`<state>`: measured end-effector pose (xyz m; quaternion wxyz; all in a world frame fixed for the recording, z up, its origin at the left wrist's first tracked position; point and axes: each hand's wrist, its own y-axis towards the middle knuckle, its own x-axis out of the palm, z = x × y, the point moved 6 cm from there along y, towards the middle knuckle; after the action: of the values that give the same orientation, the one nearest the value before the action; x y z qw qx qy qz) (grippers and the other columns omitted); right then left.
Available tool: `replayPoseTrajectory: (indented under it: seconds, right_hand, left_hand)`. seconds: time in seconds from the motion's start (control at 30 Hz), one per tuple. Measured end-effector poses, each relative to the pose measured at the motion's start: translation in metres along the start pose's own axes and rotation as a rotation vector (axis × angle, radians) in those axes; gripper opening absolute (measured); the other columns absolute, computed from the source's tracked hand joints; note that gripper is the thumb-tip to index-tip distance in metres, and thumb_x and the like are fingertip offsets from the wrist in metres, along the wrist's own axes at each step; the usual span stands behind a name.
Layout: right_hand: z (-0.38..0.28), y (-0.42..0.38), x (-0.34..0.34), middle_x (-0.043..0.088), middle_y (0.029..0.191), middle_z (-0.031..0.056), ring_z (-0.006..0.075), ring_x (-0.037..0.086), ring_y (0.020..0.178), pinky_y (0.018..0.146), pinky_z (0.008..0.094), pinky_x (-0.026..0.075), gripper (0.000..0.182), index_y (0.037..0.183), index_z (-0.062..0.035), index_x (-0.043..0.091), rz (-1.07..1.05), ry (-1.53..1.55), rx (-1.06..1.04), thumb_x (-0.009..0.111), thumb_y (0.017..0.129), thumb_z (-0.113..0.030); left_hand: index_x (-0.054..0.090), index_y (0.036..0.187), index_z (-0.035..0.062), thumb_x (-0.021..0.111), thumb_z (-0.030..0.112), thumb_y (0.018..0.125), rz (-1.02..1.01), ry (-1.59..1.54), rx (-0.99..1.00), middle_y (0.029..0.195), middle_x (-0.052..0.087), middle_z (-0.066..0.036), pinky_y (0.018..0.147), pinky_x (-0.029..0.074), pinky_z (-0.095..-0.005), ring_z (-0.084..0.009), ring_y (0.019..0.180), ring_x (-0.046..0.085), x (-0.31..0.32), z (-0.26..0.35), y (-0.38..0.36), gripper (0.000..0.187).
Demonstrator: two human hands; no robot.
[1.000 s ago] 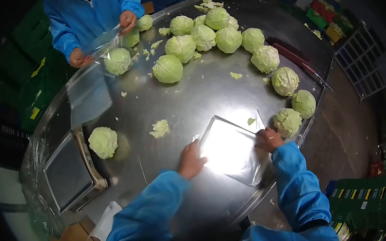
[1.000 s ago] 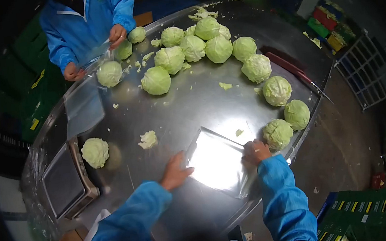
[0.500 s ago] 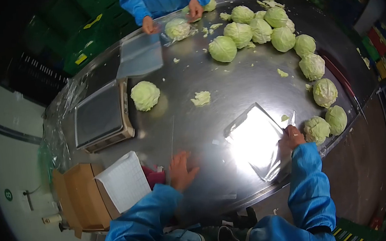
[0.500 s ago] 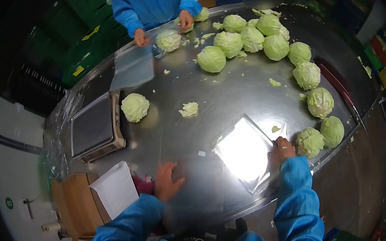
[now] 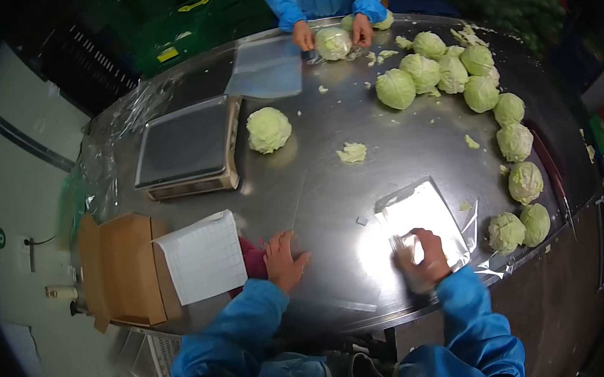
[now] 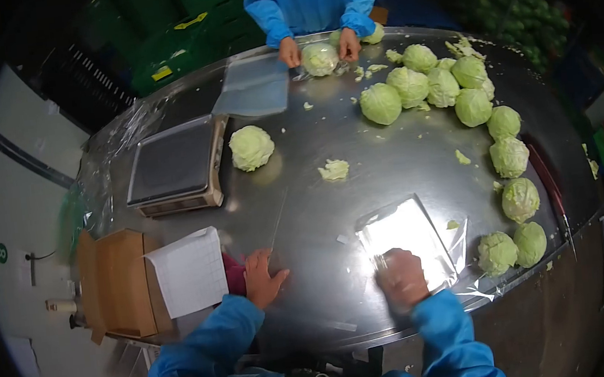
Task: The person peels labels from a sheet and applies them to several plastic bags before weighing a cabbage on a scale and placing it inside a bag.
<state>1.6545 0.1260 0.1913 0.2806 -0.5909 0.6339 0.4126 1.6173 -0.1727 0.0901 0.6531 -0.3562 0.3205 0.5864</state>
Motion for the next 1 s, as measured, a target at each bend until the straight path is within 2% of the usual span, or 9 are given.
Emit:
replayPoseTrajectory:
  seconds: [0.03,0.1,0.2,0.5,0.57,0.67,0.77,0.93,1.0]
  right_hand:
    - [0.000,-0.017,0.068,0.058,0.095,0.0153,0.0348,0.056,0.087,0.076,0.0436,0.045,0.039,0.103,-0.0055,0.055,-0.450,0.051,-0.133,0.069,0.068,-0.016]
    - [-0.038,-0.062,0.109,0.048,0.119,0.0127,0.0322,0.047,0.107,0.085,0.0436,0.039,0.049,0.111,-0.0082,0.052,-0.424,0.055,-0.327,0.068,0.070,-0.030]
    - [-0.049,-0.072,0.138,0.048,0.110,0.0137,0.0301,0.047,0.103,0.084,0.0418,0.039,0.039,0.105,-0.0064,0.053,-0.416,-0.031,-0.324,0.062,0.070,-0.021]
    - [-0.037,-0.040,0.138,0.053,0.082,0.0132,0.0319,0.054,0.081,0.073,0.0415,0.044,0.018,0.086,-0.0057,0.056,-0.347,0.214,-0.271,0.058,0.069,-0.008]
    - [-0.036,-0.024,0.120,0.053,0.080,0.0136,0.0323,0.054,0.079,0.072,0.0424,0.044,0.017,0.085,-0.0055,0.056,-0.370,0.311,-0.184,0.059,0.068,-0.006]
    - [-0.053,0.022,0.069,0.051,0.081,0.0135,0.0312,0.052,0.077,0.069,0.0397,0.043,0.017,0.082,-0.0041,0.053,-0.459,0.509,-0.053,0.056,0.067,0.000]
    - [-0.068,0.057,0.032,0.051,0.083,0.0130,0.0306,0.052,0.080,0.070,0.0382,0.043,0.019,0.086,-0.0036,0.055,-0.419,0.374,-0.258,0.056,0.067,0.002]
    - [-0.052,0.095,-0.041,0.053,0.087,0.0135,0.0304,0.053,0.084,0.075,0.0361,0.043,0.018,0.089,-0.0019,0.055,-0.020,0.432,-0.220,0.058,0.072,0.003]
    - [-0.014,0.095,-0.056,0.053,0.085,0.0133,0.0266,0.054,0.082,0.074,0.0341,0.044,0.013,0.086,0.0001,0.054,0.116,0.471,-0.025,0.058,0.074,0.003]
  left_hand:
    - [0.047,0.123,0.0121,0.071,0.028,0.069,-0.030,-0.002,-0.034,0.131,0.037,-0.013,0.094,0.033,-0.0481,-0.0331,0.119,0.035,0.004,-0.009,0.005,0.062]
    - [0.046,0.122,0.0114,0.071,0.028,0.068,-0.038,-0.005,-0.068,0.129,0.038,-0.013,0.093,0.034,-0.0481,-0.0327,0.119,0.035,0.001,-0.012,0.011,0.061]
    - [0.047,0.118,0.0075,0.073,0.026,0.069,-0.131,0.162,-0.082,0.121,0.046,-0.017,0.095,0.036,-0.0432,-0.0340,0.115,0.041,0.006,-0.006,0.017,0.058]
    - [0.050,0.108,0.0067,0.069,0.023,0.075,-0.357,-0.527,-0.109,0.086,0.063,-0.009,0.070,0.049,-0.0356,-0.0268,0.079,0.061,0.049,-0.041,0.040,0.041]
    - [0.050,0.112,0.0076,0.065,0.023,0.080,-0.701,-0.958,-0.490,0.096,0.062,-0.008,0.072,0.049,-0.0344,-0.0220,0.087,0.060,0.046,-0.030,0.035,0.039]
    - [0.050,0.116,0.0076,0.062,0.021,0.084,-0.625,-1.257,-0.846,0.103,0.060,-0.007,0.070,0.049,-0.0299,-0.0181,0.090,0.059,0.016,0.005,0.040,0.037]
    - [0.047,0.120,0.0072,0.061,0.018,0.084,-0.904,-1.386,-0.891,0.106,0.058,-0.005,0.068,0.047,-0.0228,-0.0150,0.092,0.058,0.030,0.029,0.052,0.040]
    - [0.044,0.125,0.0077,0.060,0.007,0.082,-0.328,-1.218,-0.327,0.102,0.058,-0.006,0.065,0.047,-0.0218,-0.0135,0.084,0.059,-0.047,0.077,0.153,0.046]
    - [0.034,0.133,0.0108,0.064,0.002,0.077,-0.129,-1.435,-0.109,0.089,0.060,-0.009,0.050,0.040,-0.0245,-0.0121,0.061,0.052,-0.082,0.074,0.219,0.063]
